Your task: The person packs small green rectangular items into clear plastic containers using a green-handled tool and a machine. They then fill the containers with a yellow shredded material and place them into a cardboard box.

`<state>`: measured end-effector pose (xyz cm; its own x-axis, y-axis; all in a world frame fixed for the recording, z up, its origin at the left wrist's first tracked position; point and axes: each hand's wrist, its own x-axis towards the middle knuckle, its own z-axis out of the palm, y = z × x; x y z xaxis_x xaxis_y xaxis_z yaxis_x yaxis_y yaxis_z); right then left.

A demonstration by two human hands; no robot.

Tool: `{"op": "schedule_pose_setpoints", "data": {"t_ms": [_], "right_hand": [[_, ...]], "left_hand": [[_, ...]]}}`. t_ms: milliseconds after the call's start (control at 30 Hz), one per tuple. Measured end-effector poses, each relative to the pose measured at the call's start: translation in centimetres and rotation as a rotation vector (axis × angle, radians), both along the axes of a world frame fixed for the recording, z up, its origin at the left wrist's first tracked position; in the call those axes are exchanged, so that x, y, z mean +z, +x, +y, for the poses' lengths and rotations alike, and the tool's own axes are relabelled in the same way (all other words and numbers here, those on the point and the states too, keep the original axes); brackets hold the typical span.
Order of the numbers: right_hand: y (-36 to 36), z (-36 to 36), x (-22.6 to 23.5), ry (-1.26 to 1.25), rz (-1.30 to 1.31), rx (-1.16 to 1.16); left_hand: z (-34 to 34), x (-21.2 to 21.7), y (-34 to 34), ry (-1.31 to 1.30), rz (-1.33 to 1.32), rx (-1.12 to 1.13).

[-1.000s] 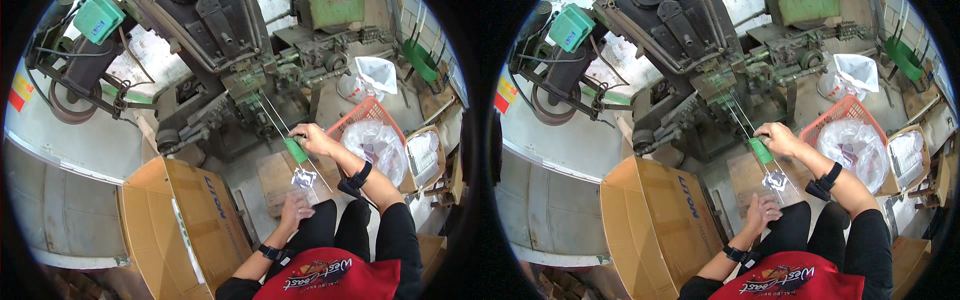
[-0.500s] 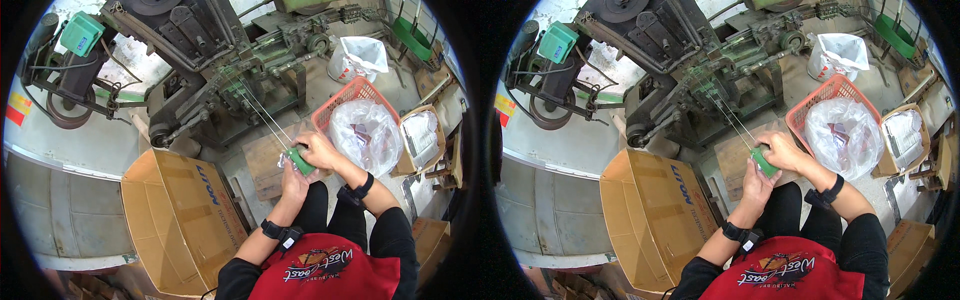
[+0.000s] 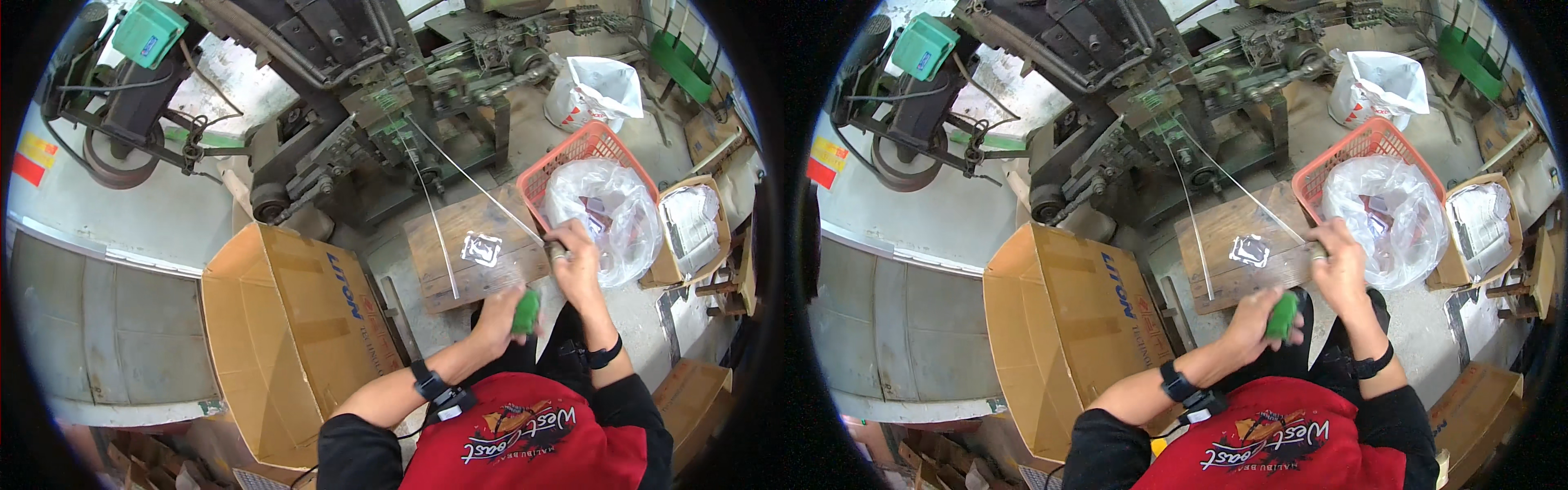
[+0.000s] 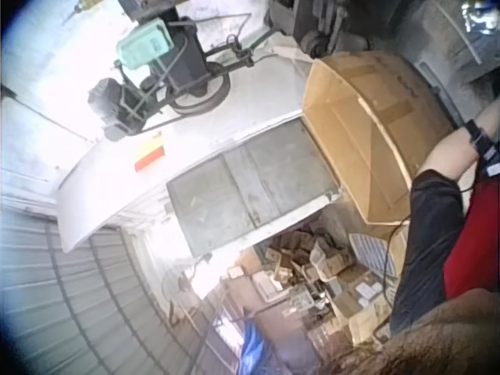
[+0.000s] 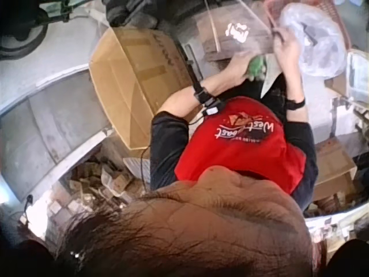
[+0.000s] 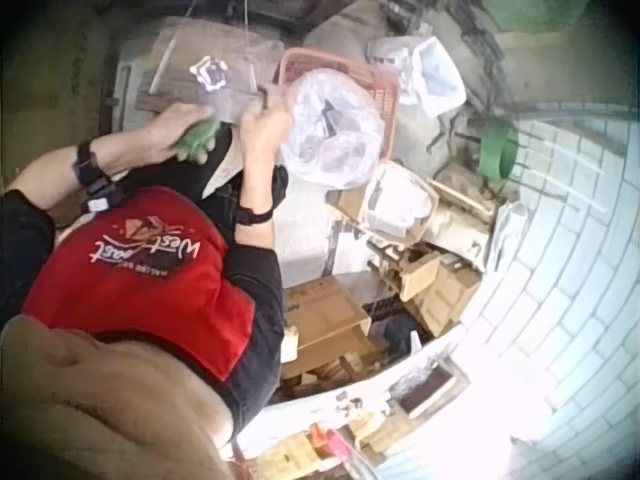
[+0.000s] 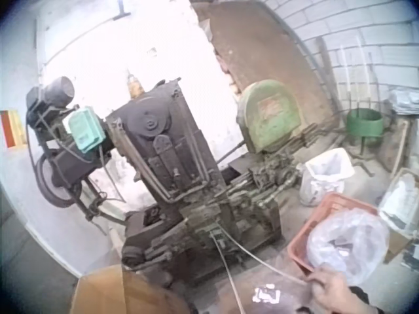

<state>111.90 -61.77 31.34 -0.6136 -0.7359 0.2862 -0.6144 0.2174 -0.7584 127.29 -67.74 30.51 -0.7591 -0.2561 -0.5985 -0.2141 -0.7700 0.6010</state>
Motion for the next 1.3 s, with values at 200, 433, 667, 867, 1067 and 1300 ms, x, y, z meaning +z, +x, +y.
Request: {"op": "schedule_pose_setpoints", "data": {"t_ms": [200,433,667,867,1067,1300], "right_hand": [[-0.3,-1.5,-11.0,0.335,-0.048,0.07],[0.9,-5.8,-15.3,0.536,0.119,-0.008],[0.4,-0.9,-12.7,0.609,0.074,-0.001],[-12.5,16.8,-21.8,0.784,0.197,-0.043],[-16.9,31.4,-23.6,1.028,-0.31,-0.237],[-15.8,35.9,-24.9,1.182,-0.653,-0.353]], "left_hand": [[-4.5,11.9,5.6,-0.353,-0.118,-0.283],[-18.1,16.1,21.1,-0.941,-0.298,0.564],[-23.0,1.0,42.6,-0.861,-0.687,0.996],[-18.2,-15.5,51.8,-0.258,-0.674,1.195],[-11.6,-30.6,55.2,0.179,-0.841,1.536],[-9.1,-41.3,62.2,0.068,-0.794,1.82]]}}
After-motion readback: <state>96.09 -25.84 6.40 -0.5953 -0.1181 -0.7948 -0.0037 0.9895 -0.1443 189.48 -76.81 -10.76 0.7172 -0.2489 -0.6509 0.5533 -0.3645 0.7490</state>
